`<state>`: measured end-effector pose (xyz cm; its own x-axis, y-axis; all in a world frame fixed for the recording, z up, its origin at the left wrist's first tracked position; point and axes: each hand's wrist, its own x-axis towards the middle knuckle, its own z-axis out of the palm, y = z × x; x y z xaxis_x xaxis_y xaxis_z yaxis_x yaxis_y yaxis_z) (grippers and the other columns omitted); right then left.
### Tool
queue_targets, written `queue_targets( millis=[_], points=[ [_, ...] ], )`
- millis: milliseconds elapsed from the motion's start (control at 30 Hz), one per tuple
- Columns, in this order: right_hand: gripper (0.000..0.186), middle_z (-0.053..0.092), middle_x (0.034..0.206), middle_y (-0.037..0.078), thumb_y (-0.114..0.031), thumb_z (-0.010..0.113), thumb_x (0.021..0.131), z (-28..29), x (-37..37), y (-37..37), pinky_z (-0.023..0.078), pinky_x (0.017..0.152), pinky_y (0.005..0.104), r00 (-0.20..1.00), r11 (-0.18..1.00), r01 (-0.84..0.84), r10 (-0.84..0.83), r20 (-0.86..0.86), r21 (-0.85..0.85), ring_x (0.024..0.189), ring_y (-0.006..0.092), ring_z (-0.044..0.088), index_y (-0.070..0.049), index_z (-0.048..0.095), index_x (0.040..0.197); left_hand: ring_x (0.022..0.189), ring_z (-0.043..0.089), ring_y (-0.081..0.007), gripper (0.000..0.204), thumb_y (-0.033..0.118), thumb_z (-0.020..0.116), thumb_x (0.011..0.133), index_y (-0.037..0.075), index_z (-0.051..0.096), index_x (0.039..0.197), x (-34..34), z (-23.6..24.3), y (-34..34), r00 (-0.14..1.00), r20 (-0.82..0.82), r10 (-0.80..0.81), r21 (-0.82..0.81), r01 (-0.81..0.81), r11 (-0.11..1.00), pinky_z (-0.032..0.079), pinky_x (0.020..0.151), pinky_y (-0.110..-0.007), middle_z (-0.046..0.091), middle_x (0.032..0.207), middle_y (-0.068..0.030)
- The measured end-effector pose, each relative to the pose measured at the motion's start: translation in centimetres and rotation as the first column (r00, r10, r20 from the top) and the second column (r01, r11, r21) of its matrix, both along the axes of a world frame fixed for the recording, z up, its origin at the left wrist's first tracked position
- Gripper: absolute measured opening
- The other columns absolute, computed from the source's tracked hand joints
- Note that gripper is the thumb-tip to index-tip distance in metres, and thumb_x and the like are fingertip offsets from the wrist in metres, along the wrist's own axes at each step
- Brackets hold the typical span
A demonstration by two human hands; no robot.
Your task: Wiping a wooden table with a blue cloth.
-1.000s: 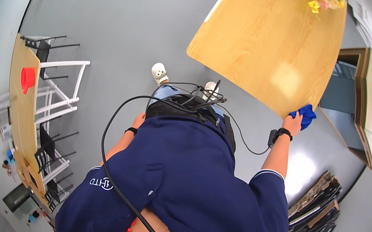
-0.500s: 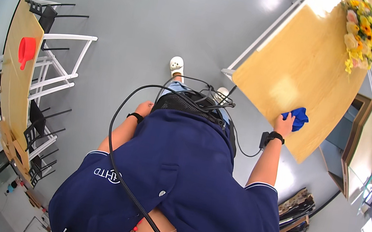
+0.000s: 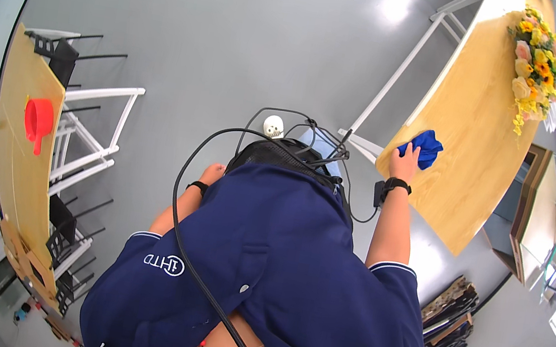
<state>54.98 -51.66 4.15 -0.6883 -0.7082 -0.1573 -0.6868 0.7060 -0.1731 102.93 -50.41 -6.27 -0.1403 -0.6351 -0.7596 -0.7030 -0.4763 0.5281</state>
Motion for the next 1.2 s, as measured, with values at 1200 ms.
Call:
queue_targets(
  millis=[1200],
  points=[
    [0.051,0.028,0.110,0.025,-0.030,0.044,0.062,1.7,-11.0,-23.8,0.031,0.080,0.0367,0.786,0.780,0.604,-0.617,0.036,0.164,0.097,0.0361,0.034,0.002,0.039,0.101,0.074,0.049,-0.0301,0.021,0.013,0.040,0.067,0.001,0.051,0.080,-19.6,3.3,-46.5,0.859,0.213,-0.467,-0.341,0.513,0.788,0.038,0.066,-0.036,0.052,0.076,-0.0170]
  ],
)
